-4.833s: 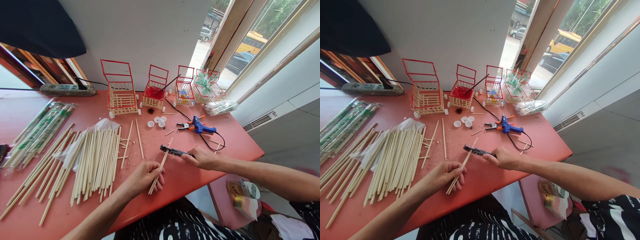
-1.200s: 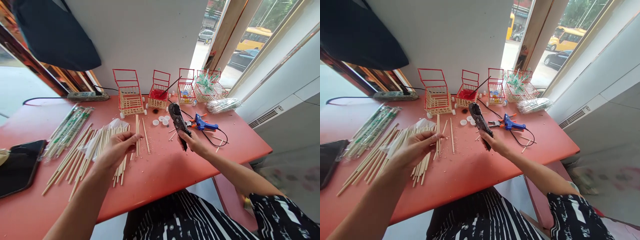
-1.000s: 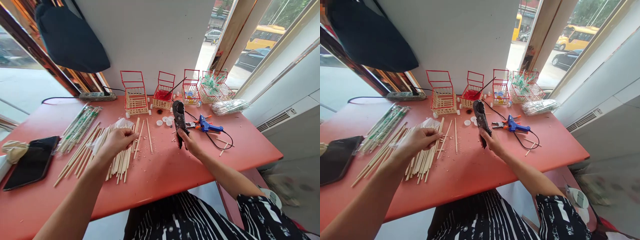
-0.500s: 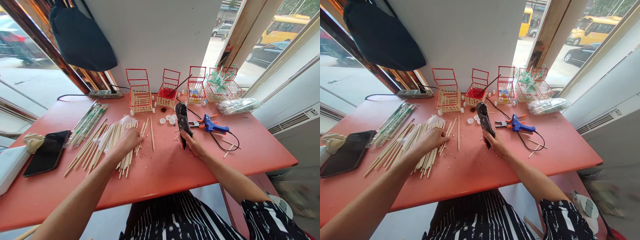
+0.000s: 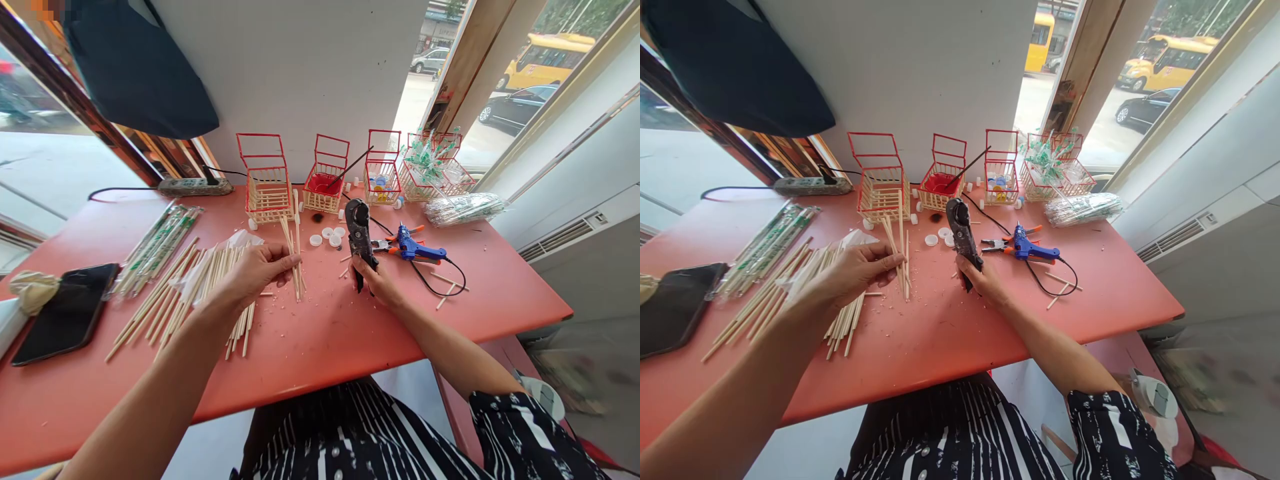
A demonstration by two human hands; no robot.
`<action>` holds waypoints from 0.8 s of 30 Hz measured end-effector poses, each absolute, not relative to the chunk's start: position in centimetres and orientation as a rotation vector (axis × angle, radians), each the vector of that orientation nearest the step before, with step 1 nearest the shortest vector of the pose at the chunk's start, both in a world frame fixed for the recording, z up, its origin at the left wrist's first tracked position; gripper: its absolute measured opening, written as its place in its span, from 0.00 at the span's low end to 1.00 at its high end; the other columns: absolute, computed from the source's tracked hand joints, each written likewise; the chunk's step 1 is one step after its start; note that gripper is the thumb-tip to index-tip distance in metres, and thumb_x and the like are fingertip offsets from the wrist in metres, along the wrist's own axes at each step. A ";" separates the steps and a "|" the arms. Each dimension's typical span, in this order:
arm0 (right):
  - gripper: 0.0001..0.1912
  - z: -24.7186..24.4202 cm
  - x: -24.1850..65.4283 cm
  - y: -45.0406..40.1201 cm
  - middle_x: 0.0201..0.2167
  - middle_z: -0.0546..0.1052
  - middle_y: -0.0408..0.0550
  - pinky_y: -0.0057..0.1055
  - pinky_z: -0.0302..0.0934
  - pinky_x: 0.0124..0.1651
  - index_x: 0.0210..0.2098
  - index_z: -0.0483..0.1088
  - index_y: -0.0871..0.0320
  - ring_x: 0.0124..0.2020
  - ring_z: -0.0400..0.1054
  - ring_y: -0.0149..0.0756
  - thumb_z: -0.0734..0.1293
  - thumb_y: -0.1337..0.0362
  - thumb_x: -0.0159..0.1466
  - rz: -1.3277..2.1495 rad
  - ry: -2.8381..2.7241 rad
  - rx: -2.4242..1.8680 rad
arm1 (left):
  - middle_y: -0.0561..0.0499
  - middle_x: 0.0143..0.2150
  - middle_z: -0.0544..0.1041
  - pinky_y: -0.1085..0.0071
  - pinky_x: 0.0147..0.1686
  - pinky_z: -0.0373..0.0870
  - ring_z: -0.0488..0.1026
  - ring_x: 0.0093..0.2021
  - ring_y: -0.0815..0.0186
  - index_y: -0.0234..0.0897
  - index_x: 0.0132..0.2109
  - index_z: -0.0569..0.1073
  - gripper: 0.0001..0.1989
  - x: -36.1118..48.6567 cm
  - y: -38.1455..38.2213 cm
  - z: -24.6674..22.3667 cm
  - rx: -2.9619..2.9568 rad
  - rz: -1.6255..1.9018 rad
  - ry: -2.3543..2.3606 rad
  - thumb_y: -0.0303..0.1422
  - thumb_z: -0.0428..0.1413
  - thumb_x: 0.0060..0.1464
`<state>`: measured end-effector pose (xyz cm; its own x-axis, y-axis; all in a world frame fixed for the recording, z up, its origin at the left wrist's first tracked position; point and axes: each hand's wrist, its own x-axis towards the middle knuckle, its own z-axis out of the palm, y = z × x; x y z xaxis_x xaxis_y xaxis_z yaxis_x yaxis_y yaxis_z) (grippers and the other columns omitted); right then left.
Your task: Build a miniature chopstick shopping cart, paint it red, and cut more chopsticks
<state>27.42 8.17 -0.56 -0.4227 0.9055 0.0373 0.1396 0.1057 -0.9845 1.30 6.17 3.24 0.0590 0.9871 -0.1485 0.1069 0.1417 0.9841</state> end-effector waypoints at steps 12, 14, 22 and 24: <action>0.32 -0.3 27.3 8.0 0.22 0.70 0.44 0.30 0.62 0.33 0.23 0.67 0.56 0.26 0.67 0.33 0.63 0.35 0.67 1.240 -1.684 -1.007 | 0.53 0.27 0.74 0.71 0.33 0.66 0.72 0.29 0.66 0.39 0.29 0.73 0.13 5.0 4.4 0.2 1.643 1.282 1.574 0.41 0.59 0.58; 0.30 -0.8 27.4 8.2 0.23 0.72 0.45 0.30 0.62 0.33 0.25 0.69 0.56 0.27 0.68 0.34 0.64 0.36 0.67 1.177 -1.680 -1.050 | 0.53 0.27 0.74 0.70 0.34 0.65 0.71 0.29 0.65 0.40 0.30 0.72 0.13 5.2 4.1 0.0 1.668 1.255 1.614 0.42 0.58 0.59; 0.19 0.7 25.9 8.4 0.31 0.78 0.45 0.31 0.63 0.38 0.43 0.80 0.57 0.32 0.70 0.36 0.65 0.49 0.68 0.931 -1.809 -1.030 | 0.54 0.25 0.69 0.70 0.31 0.60 0.66 0.27 0.65 0.40 0.30 0.70 0.15 5.8 3.8 0.7 1.737 1.171 1.615 0.44 0.57 0.59; 0.19 1.3 25.2 8.2 0.31 0.77 0.45 0.31 0.63 0.39 0.43 0.80 0.57 0.32 0.70 0.37 0.65 0.49 0.69 0.925 -1.832 -1.002 | 0.53 0.26 0.70 0.70 0.31 0.60 0.67 0.27 0.65 0.40 0.31 0.71 0.15 5.9 3.8 0.7 1.726 1.163 1.585 0.45 0.57 0.58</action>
